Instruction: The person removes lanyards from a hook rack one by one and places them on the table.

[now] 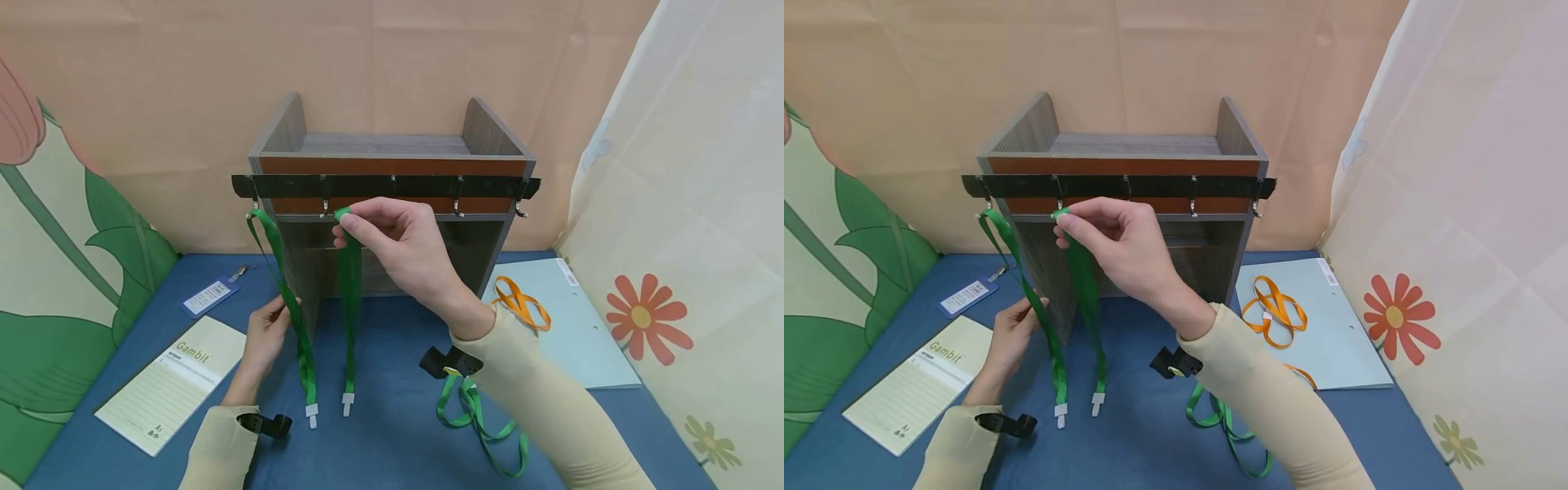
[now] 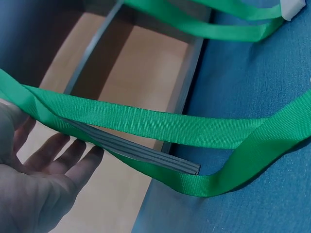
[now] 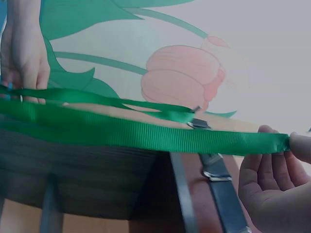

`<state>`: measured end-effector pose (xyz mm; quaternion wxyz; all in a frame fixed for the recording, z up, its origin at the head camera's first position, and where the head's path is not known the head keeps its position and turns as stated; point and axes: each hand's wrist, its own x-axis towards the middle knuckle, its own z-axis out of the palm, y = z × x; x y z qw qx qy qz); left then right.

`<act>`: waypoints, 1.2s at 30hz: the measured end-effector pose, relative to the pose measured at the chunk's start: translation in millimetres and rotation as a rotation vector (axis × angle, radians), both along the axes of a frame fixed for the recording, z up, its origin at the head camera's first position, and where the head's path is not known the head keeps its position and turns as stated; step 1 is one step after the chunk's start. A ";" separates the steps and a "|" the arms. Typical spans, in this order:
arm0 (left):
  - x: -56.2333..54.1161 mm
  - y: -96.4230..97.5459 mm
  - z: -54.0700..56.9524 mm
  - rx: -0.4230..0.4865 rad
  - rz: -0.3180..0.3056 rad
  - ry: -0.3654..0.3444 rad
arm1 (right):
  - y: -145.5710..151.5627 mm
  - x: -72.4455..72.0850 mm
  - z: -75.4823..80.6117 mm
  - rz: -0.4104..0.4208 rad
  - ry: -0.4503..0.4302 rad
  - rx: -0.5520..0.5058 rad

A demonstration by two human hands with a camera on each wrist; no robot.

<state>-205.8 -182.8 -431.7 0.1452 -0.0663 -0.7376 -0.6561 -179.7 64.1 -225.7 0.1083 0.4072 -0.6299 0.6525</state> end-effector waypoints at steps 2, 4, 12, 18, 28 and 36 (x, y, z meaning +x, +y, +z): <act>3.8 2.6 5.8 0.000 0.000 0.007 | 4.9 1.4 4.5 -0.008 0.012 0.013; 7.2 4.7 10.6 -0.004 0.001 0.014 | 9.1 2.4 8.5 -0.015 0.021 0.020; 6.3 3.5 8.0 0.007 -0.009 0.021 | 21.8 5.9 22.3 -0.040 0.031 0.013; 0.6 0.1 -0.3 0.010 0.000 0.017 | 31.9 10.4 32.5 -0.057 0.073 -0.006; 7.8 5.1 10.5 -0.016 0.013 0.012 | 43.5 8.8 43.9 -0.140 0.113 -0.015; 8.1 5.1 11.4 -0.029 0.019 0.002 | 56.5 -5.1 44.4 -0.266 0.141 -0.008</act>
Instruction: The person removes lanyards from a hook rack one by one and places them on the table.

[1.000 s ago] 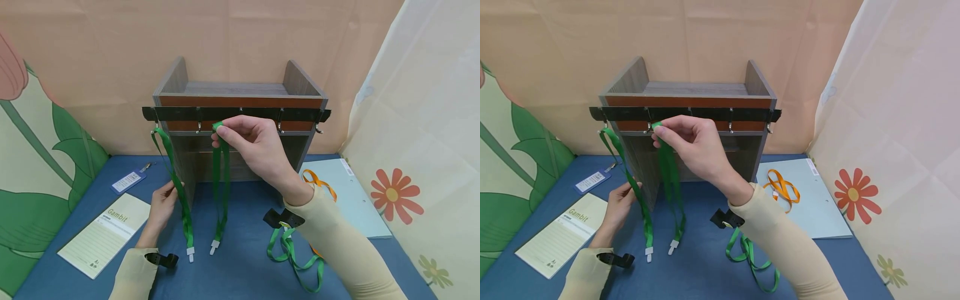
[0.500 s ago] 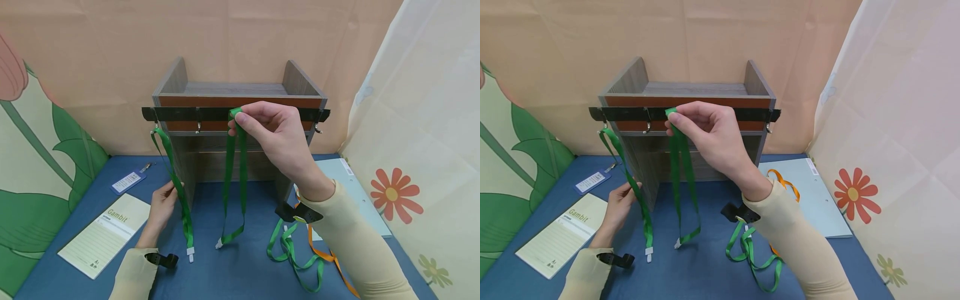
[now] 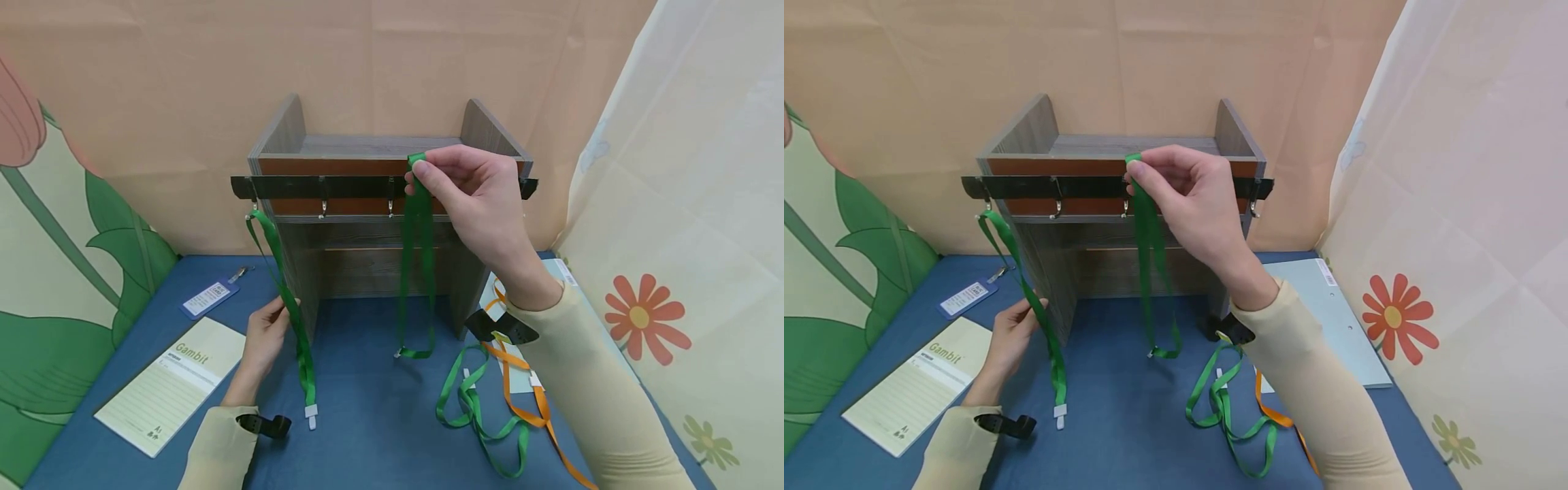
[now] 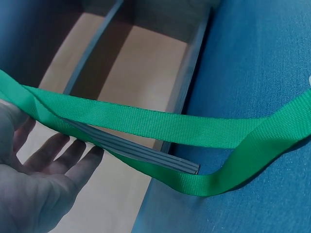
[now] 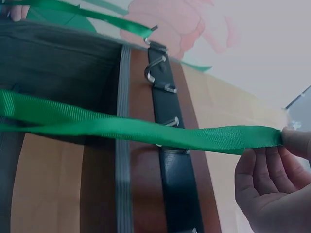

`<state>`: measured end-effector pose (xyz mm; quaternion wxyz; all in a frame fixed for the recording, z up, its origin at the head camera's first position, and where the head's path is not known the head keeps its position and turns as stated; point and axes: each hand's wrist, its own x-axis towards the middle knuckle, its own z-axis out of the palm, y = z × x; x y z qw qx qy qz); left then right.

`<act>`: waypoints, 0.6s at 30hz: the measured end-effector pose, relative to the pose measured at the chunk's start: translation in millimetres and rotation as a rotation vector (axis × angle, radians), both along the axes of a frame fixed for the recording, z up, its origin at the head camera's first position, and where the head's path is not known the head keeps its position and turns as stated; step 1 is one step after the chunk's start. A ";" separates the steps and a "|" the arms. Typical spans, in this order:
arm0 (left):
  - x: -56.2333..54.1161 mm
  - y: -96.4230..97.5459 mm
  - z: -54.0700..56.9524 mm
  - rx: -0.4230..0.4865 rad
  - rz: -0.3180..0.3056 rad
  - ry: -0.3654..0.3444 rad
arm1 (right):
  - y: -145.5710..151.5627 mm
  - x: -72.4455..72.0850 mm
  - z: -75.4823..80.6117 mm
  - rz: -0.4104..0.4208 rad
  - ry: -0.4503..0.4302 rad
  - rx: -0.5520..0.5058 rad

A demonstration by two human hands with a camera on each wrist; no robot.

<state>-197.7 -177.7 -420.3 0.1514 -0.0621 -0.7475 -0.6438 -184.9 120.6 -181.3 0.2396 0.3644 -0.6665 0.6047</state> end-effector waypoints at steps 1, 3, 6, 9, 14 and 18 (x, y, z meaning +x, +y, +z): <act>0.1 -0.1 -0.1 0.000 -0.005 0.001 | 1.5 -1.3 -0.4 -0.002 -0.012 -0.008; 0.0 -0.3 -0.4 0.006 -0.007 0.006 | 4.2 -3.2 -1.3 -0.002 -0.039 -0.021; 0.5 -1.2 -1.4 0.022 -0.016 0.020 | 7.8 -3.8 -3.5 -0.010 -0.089 -0.026; 1.0 -1.4 -1.4 0.031 -0.018 0.030 | 10.6 -2.1 -7.2 -0.021 -0.111 -0.009; 1.5 0.9 0.4 0.030 -0.005 0.026 | 11.0 2.0 -9.5 -0.004 -0.118 0.000; -0.1 2.0 -0.9 0.017 0.009 0.020 | 11.7 5.8 -11.8 0.001 -0.117 0.016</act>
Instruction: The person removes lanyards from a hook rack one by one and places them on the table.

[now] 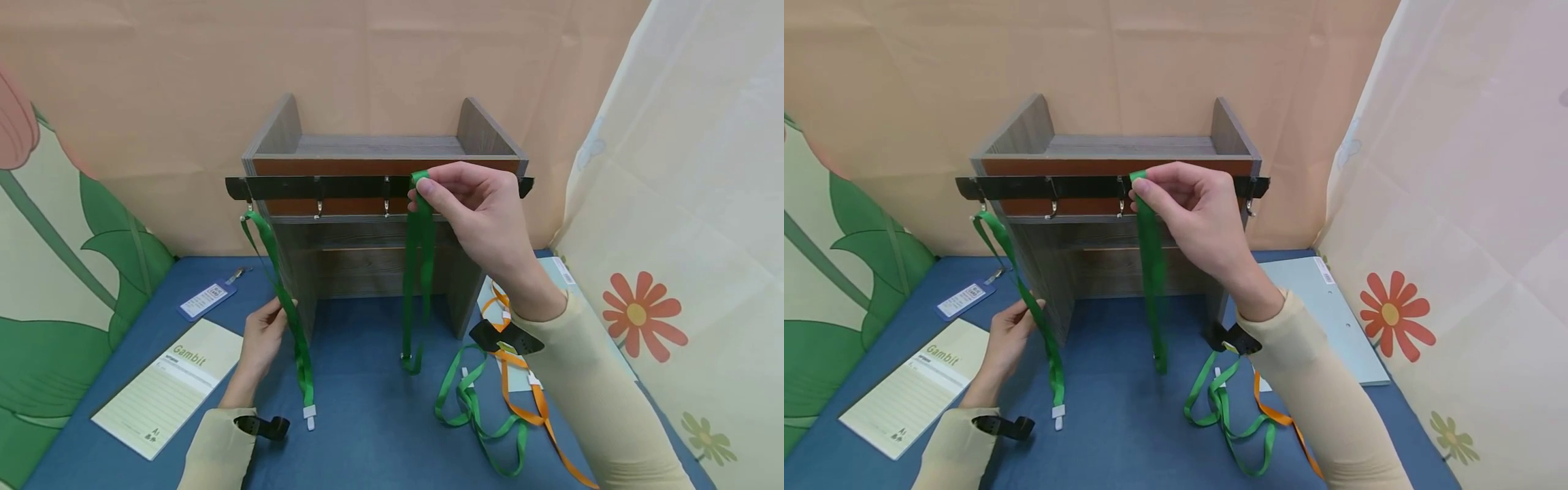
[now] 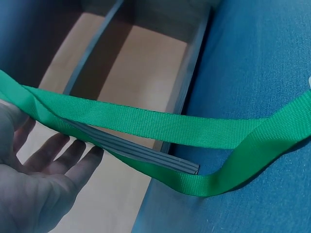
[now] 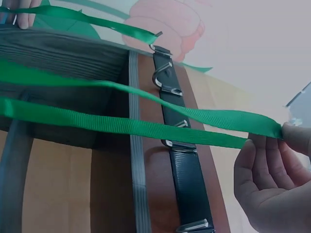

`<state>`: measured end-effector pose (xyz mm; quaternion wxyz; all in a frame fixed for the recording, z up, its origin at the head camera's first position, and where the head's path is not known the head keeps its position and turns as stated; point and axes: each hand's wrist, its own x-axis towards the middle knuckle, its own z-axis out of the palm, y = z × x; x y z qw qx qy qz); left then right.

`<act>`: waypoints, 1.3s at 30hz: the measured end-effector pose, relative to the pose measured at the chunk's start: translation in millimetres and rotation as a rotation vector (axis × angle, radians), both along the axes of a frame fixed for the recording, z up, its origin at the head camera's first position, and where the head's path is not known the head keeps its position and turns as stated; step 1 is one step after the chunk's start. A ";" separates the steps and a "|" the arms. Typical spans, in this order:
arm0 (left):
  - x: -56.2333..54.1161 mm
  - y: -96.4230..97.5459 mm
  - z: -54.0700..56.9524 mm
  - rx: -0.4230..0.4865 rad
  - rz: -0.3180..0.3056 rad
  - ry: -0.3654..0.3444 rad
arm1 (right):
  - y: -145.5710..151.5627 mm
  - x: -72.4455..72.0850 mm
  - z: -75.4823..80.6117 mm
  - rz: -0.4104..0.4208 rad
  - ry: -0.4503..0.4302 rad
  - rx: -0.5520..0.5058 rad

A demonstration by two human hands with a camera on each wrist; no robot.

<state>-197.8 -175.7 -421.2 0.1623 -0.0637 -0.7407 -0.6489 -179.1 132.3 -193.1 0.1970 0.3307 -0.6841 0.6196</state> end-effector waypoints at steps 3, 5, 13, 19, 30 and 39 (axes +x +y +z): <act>-3.2 -2.5 -5.1 -0.006 -0.009 -0.001 | 2.1 3.3 -4.4 0.003 -0.005 0.011; -6.9 -4.9 -10.7 -0.001 -0.016 -0.006 | 3.4 5.4 -8.3 0.010 -0.012 0.013; -14.6 -8.5 -25.1 -0.005 0.004 -0.005 | 9.3 13.3 -28.3 0.044 -0.020 0.025; -14.4 -8.8 -26.3 -0.021 0.013 0.000 | 11.3 17.7 -42.8 0.058 -0.025 0.054; -15.2 -8.6 -26.6 -0.018 0.009 -0.005 | 12.0 25.3 -68.0 0.037 -0.100 0.109; -1.1 -0.7 -1.9 -0.037 0.011 -0.005 | 13.8 30.2 -88.2 0.034 -0.143 0.184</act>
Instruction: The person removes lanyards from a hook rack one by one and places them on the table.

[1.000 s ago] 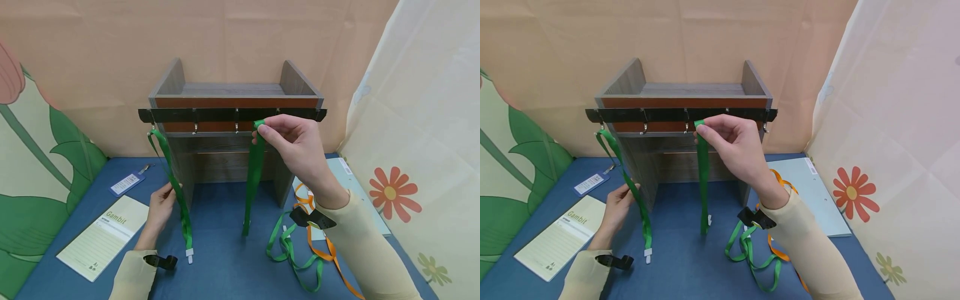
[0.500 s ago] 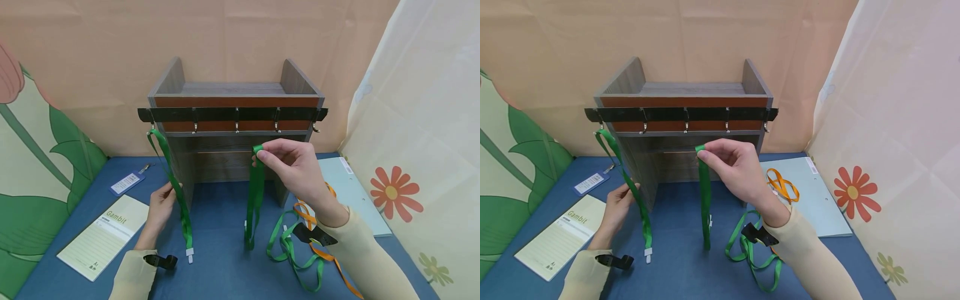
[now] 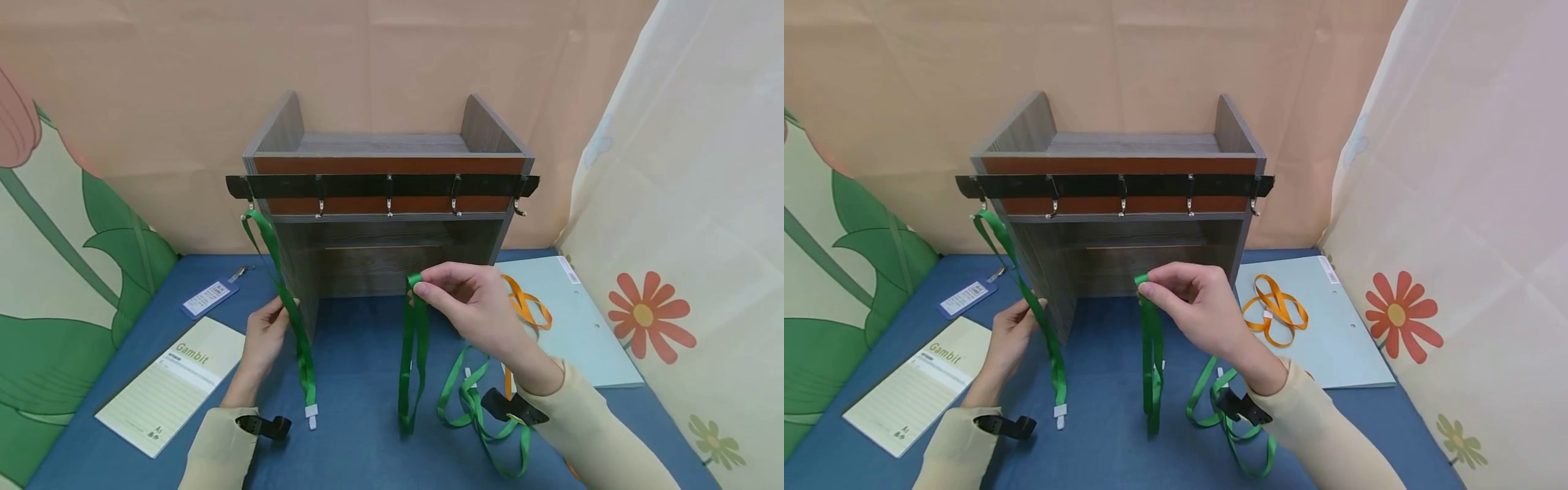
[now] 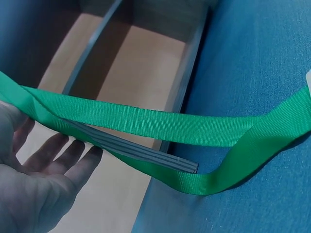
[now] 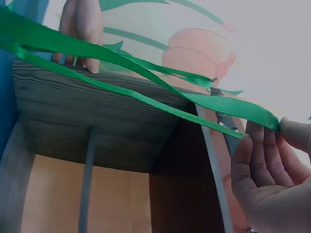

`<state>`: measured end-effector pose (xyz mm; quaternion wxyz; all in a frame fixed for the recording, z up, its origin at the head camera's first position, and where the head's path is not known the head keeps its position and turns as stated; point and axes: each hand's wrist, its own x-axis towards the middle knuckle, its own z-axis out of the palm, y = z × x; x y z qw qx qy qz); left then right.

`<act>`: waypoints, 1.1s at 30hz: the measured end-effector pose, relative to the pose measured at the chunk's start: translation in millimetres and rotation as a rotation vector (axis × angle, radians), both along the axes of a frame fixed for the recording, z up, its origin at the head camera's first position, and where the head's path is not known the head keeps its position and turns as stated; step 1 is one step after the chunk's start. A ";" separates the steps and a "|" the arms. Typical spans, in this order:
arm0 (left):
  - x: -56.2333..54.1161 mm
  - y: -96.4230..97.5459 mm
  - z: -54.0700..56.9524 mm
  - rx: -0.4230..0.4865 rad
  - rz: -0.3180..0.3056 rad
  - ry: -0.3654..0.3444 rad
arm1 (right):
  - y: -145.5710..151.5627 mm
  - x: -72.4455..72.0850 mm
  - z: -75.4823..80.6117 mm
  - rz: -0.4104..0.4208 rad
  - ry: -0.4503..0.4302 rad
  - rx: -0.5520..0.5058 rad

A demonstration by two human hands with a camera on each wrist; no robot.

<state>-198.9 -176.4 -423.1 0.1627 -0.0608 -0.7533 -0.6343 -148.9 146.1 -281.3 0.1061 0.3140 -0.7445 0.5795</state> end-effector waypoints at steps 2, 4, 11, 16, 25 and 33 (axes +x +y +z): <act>0.9 0.9 1.9 0.004 0.001 -0.006 | 0.4 0.4 -3.8 -0.010 0.001 0.012; 0.7 1.1 2.0 0.008 0.001 -0.009 | 1.1 0.4 -7.4 -0.017 0.006 0.016; -12.7 -6.8 -22.0 0.030 -0.004 0.005 | 5.0 0.9 -25.0 -0.023 -0.024 0.037; -7.8 -5.5 -13.9 0.023 -0.011 -0.011 | 7.0 0.2 -43.5 -0.015 -0.081 0.065; 1.5 0.2 2.1 -0.002 -0.007 0.005 | 1.3 1.8 -67.8 0.029 -0.136 0.083; -10.9 -6.6 -16.8 0.030 -0.007 -0.020 | -5.0 8.1 -79.8 0.024 -0.191 0.133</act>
